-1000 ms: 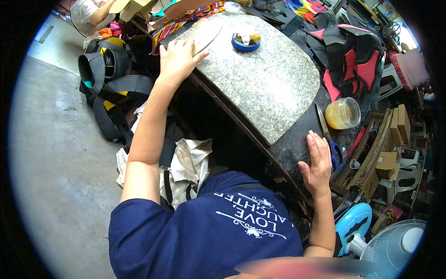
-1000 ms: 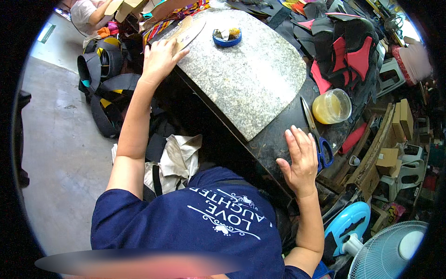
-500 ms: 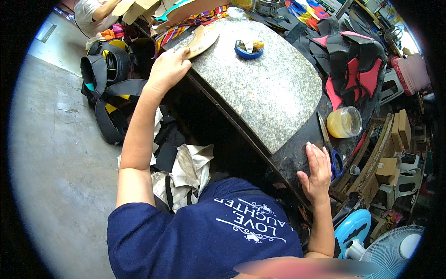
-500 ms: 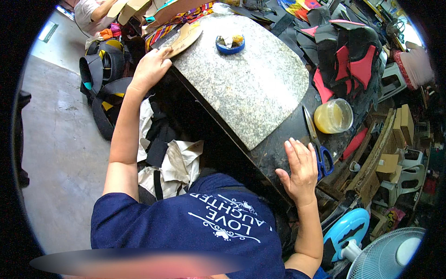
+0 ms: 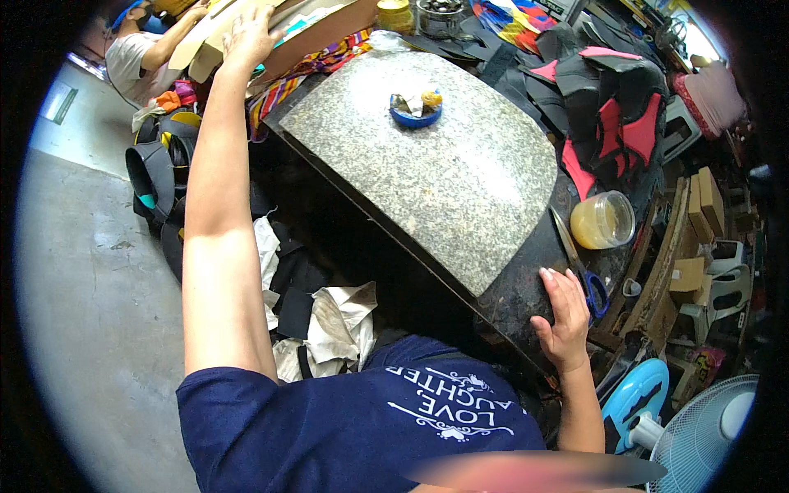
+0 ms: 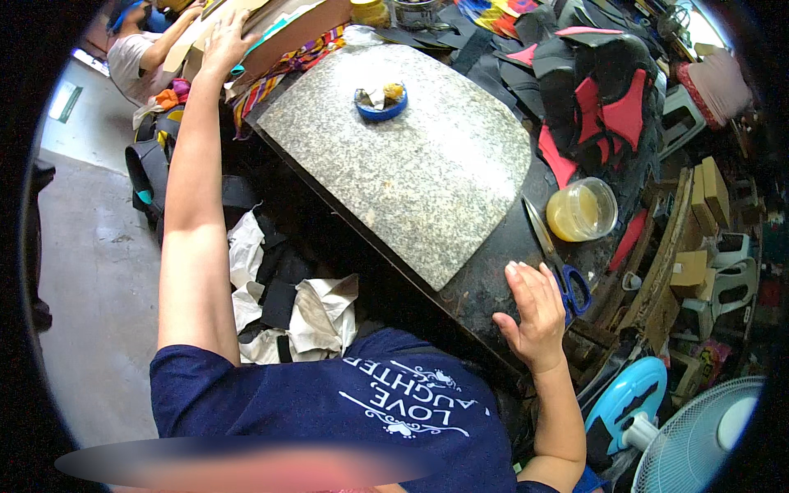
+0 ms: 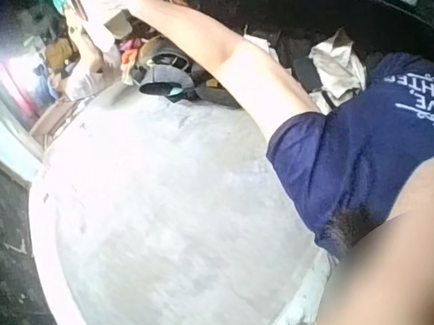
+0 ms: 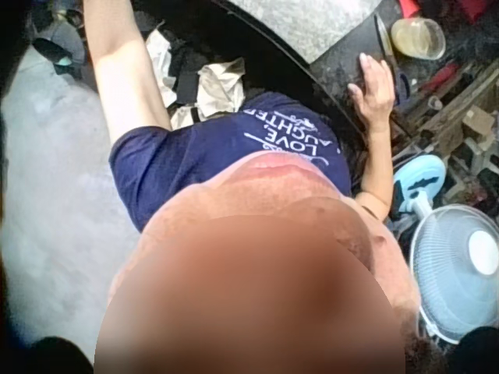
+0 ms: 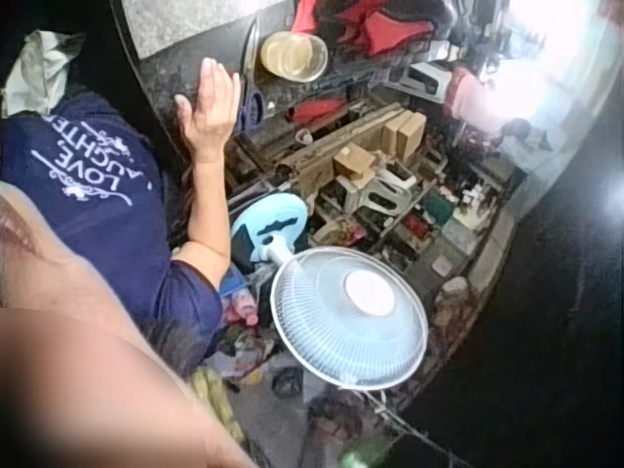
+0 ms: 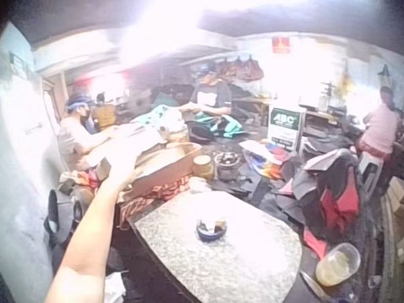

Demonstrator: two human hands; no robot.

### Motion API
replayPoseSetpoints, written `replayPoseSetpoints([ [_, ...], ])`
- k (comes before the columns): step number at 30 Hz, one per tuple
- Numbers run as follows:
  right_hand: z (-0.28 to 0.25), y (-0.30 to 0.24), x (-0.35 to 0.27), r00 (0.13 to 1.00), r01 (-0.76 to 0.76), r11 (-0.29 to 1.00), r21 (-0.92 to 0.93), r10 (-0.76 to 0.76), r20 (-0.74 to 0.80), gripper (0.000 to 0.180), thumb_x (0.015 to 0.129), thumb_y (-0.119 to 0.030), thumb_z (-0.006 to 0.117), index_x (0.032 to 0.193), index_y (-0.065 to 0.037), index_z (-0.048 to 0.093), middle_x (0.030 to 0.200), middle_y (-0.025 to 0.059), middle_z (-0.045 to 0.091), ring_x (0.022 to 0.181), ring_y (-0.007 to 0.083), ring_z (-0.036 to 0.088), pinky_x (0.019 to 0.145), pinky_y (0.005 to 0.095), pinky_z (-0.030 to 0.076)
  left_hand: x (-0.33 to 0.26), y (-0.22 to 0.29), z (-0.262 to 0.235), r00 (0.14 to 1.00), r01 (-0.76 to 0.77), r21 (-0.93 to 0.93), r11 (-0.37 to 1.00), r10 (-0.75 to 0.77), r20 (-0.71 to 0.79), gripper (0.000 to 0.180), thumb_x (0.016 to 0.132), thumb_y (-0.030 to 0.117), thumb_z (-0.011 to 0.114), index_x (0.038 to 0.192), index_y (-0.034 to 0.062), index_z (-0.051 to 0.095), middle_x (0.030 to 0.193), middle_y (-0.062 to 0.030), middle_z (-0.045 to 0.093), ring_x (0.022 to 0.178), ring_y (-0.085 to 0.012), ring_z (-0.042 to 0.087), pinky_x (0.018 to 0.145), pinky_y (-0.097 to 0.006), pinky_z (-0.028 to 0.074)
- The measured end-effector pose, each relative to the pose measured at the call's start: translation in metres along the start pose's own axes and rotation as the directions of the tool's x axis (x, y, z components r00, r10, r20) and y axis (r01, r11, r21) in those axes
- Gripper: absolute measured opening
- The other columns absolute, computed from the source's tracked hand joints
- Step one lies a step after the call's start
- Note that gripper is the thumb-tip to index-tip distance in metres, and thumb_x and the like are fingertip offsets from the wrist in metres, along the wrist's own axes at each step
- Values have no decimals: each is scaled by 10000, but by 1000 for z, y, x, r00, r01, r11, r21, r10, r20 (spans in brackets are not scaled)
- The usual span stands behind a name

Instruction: The person handles a red and black fabric piece, aligning and pressing its edges together. They then place a white cloth on the work surface and rub it with their hands.

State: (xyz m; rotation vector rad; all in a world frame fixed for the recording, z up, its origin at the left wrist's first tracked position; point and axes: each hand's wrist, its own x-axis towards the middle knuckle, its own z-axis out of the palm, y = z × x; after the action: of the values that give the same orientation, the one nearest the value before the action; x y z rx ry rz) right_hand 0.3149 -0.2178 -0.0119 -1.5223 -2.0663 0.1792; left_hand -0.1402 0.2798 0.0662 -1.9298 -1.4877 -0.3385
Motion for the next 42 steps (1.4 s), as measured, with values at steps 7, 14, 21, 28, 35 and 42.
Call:
replayPoseSetpoints([
  [7,-1,-1,1,1000,3,1000,9,-3,-19,609,945,-483,609,1391,-73,539,1249,171,651,1174,382,613,1076,546,415,-41,135,-38,796,-140,-166,976,11,-605,458,920,278,672,1276,-1,601,1170,-234,650,1138,-345,594,1010,-411,437],
  [14,0,-2,0,998,57,998,-39,-57,-16,600,914,-446,647,1385,-86,553,1271,158,641,1177,357,611,1075,533,418,-186,267,-166,905,-401,-800,446,328,-271,479,830,238,779,1263,83,644,1493,-174,474,1431,-411,362,1166,-512,317],
  [21,-4,-15,8,999,24,996,-81,-22,25,571,875,-421,690,1342,-106,597,1297,145,620,1187,329,596,1092,558,387,-225,287,-211,938,-225,-957,182,305,-163,545,794,135,774,1275,-24,573,1327,-245,567,1270,-433,525,1085,-478,428],
  [28,-19,-33,22,994,102,990,-100,-98,37,338,732,-379,800,985,-163,737,1147,56,599,1102,261,581,1151,630,252,-255,290,-255,772,-271,-960,63,611,-178,320,857,141,711,1146,21,645,1075,-161,663,980,-338,661,818,-411,550],
  [35,-26,-37,21,986,157,966,-204,-165,-23,388,684,-411,827,1056,-333,749,1164,3,575,1073,199,585,1163,687,151,-253,283,-251,754,17,-1000,-15,657,3,340,845,324,766,779,28,613,697,-155,617,649,-341,623,601,-430,474],
  [42,-24,-47,23,977,183,958,-219,-201,-65,480,684,-373,831,1150,-400,716,1246,11,579,1148,211,584,1175,696,116,-260,275,-262,629,727,-541,-424,727,275,448,989,329,625,662,29,560,542,-5,466,514,-129,484,500,-308,387],
])
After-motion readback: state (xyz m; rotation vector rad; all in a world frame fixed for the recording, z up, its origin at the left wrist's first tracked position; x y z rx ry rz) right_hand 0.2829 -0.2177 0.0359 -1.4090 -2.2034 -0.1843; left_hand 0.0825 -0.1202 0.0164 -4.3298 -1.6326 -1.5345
